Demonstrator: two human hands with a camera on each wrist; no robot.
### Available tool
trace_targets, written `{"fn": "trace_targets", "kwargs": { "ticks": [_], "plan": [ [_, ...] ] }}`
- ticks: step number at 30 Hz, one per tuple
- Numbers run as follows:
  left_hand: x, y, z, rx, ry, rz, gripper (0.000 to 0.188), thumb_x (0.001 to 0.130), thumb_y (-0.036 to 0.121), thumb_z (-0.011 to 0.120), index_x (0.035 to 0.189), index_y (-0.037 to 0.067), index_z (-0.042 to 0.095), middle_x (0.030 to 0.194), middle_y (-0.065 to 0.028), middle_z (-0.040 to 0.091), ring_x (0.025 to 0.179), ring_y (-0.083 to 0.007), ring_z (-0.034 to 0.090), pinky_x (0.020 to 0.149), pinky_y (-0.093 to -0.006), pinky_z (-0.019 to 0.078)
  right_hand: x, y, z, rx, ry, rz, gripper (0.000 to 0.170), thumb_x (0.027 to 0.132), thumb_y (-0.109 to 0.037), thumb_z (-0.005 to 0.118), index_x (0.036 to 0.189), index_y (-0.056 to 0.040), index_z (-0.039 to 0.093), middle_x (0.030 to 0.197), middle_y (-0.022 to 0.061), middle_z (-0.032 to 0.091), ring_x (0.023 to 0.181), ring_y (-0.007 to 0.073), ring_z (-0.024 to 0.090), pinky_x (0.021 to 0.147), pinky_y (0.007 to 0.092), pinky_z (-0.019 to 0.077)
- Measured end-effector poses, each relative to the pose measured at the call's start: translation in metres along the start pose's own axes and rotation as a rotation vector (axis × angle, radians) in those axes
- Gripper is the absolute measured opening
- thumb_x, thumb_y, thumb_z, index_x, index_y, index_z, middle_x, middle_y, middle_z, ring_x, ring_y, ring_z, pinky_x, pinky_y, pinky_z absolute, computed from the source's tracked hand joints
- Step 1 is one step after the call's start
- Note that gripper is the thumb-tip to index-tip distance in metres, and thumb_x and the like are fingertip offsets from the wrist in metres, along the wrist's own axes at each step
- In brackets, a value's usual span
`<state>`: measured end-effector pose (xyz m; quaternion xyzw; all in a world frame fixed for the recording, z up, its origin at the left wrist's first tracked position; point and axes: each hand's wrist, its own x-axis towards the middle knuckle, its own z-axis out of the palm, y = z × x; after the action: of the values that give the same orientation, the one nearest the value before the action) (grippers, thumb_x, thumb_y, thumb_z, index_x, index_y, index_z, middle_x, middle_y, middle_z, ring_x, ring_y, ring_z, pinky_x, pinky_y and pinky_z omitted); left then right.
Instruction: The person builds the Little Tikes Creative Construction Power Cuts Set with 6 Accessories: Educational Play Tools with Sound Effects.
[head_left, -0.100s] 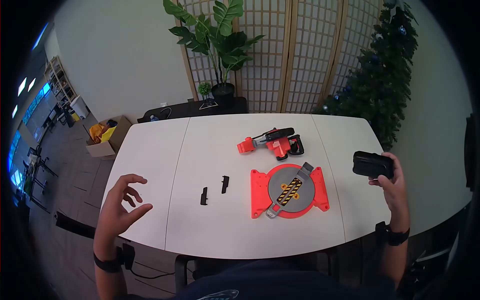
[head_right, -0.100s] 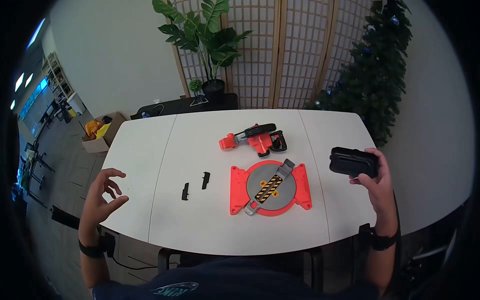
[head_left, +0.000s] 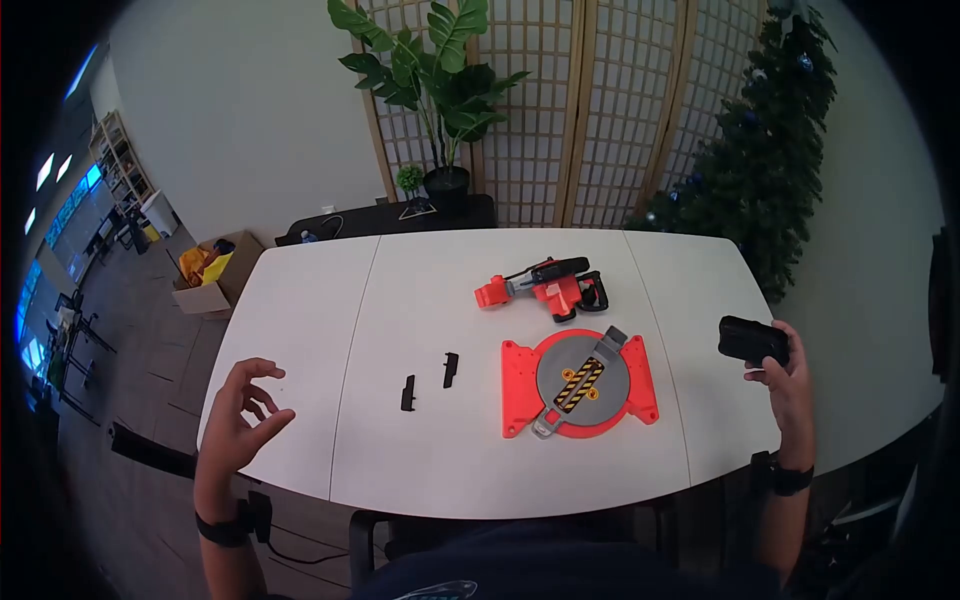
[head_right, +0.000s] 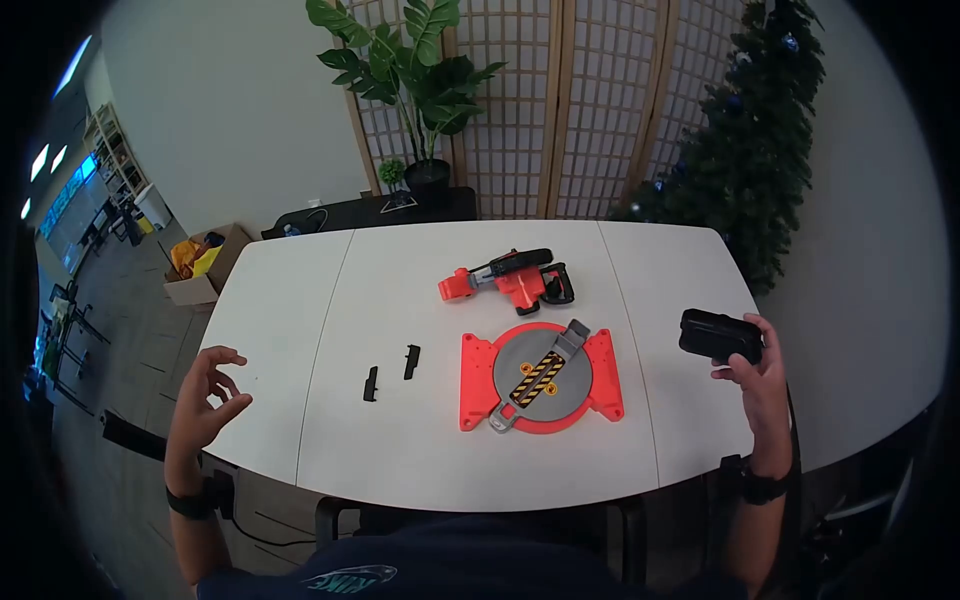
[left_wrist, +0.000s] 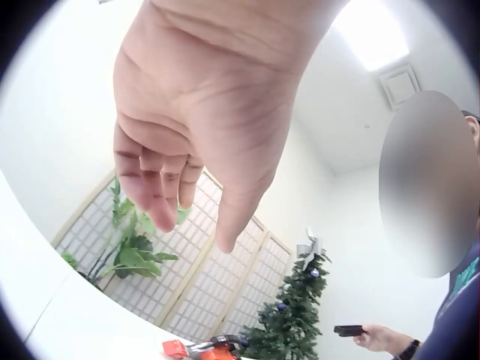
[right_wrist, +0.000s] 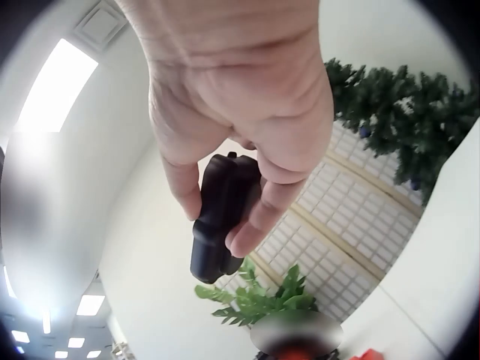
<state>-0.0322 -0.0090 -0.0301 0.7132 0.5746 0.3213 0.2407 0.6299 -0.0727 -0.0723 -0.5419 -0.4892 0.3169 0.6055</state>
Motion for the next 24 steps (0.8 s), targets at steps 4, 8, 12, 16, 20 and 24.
{"fn": "trace_targets", "kwargs": {
  "ticks": [4, 8, 12, 16, 20, 24],
  "plan": [
    [-0.019, -0.053, -0.011, -0.132, 0.098, -0.081, 0.057, 0.08, 0.006, 0.078, 0.129, 0.004, 0.049, 0.116, -0.0078, 0.061, 0.076, -0.0071, 0.054, 0.064, -0.0195, 0.045, -0.023, 0.045, -0.036, -0.01, 0.159, 0.109, 0.052, 0.096, -0.023, 0.066, 0.139, -0.0054, 0.042, 0.123, 0.0131, 0.06, 0.103, 0.0252, 0.068, 0.081, 0.0359, 0.0592],
    [-0.027, -0.091, -0.013, -0.214, 0.15, -0.119, 0.055, 0.083, 0.005, 0.076, 0.13, 0.003, 0.048, 0.114, -0.0069, 0.06, 0.076, -0.0066, 0.052, 0.065, -0.019, 0.0446, -0.039, 0.091, -0.076, 0.026, 0.323, 0.159, 0.049, 0.1, -0.033, 0.062, 0.137, -0.0057, 0.045, 0.127, 0.0115, 0.059, 0.106, 0.0265, 0.067, 0.082, 0.0385, 0.0594],
    [-0.038, -0.11, -0.014, -0.275, 0.151, -0.152, 0.051, 0.085, 0.003, 0.073, 0.129, 0.002, 0.047, 0.112, -0.0062, 0.058, 0.076, -0.0058, 0.052, 0.067, -0.0181, 0.0443, -0.059, 0.125, -0.115, 0.112, 0.449, 0.202, 0.049, 0.099, -0.037, 0.063, 0.134, -0.0061, 0.05, 0.127, 0.0103, 0.059, 0.111, 0.0289, 0.064, 0.086, 0.0443, 0.0576],
    [-0.042, -0.121, -0.013, -0.286, 0.156, -0.193, 0.05, 0.086, 0.002, 0.072, 0.129, 0.002, 0.047, 0.111, -0.0063, 0.058, 0.078, -0.0056, 0.052, 0.069, -0.0178, 0.0443, -0.073, 0.144, -0.143, 0.17, 0.502, 0.241, 0.05, 0.1, -0.039, 0.061, 0.134, -0.0049, 0.049, 0.129, 0.0128, 0.058, 0.112, 0.0296, 0.063, 0.092, 0.0452, 0.0551],
    [-0.045, -0.127, -0.014, -0.291, 0.162, -0.212, 0.05, 0.086, 0.002, 0.072, 0.129, 0.001, 0.047, 0.11, -0.0065, 0.058, 0.078, -0.0058, 0.052, 0.07, -0.0181, 0.0445, -0.085, 0.181, -0.188, 0.233, 0.517, 0.274, 0.045, 0.101, -0.033, 0.06, 0.132, -0.0025, 0.049, 0.127, 0.0146, 0.058, 0.109, 0.029, 0.064, 0.091, 0.0424, 0.0553],
    [-0.049, -0.137, -0.013, -0.282, 0.172, -0.215, 0.049, 0.086, 0.002, 0.072, 0.129, 0.001, 0.047, 0.11, -0.0067, 0.058, 0.078, -0.0056, 0.051, 0.07, -0.0182, 0.0446, -0.095, 0.201, -0.214, 0.142, 0.67, 0.306, 0.038, 0.101, -0.027, 0.058, 0.127, -0.001, 0.05, 0.115, 0.0127, 0.061, 0.1, 0.0261, 0.065, 0.09, 0.0387, 0.0559]
  ]
}}
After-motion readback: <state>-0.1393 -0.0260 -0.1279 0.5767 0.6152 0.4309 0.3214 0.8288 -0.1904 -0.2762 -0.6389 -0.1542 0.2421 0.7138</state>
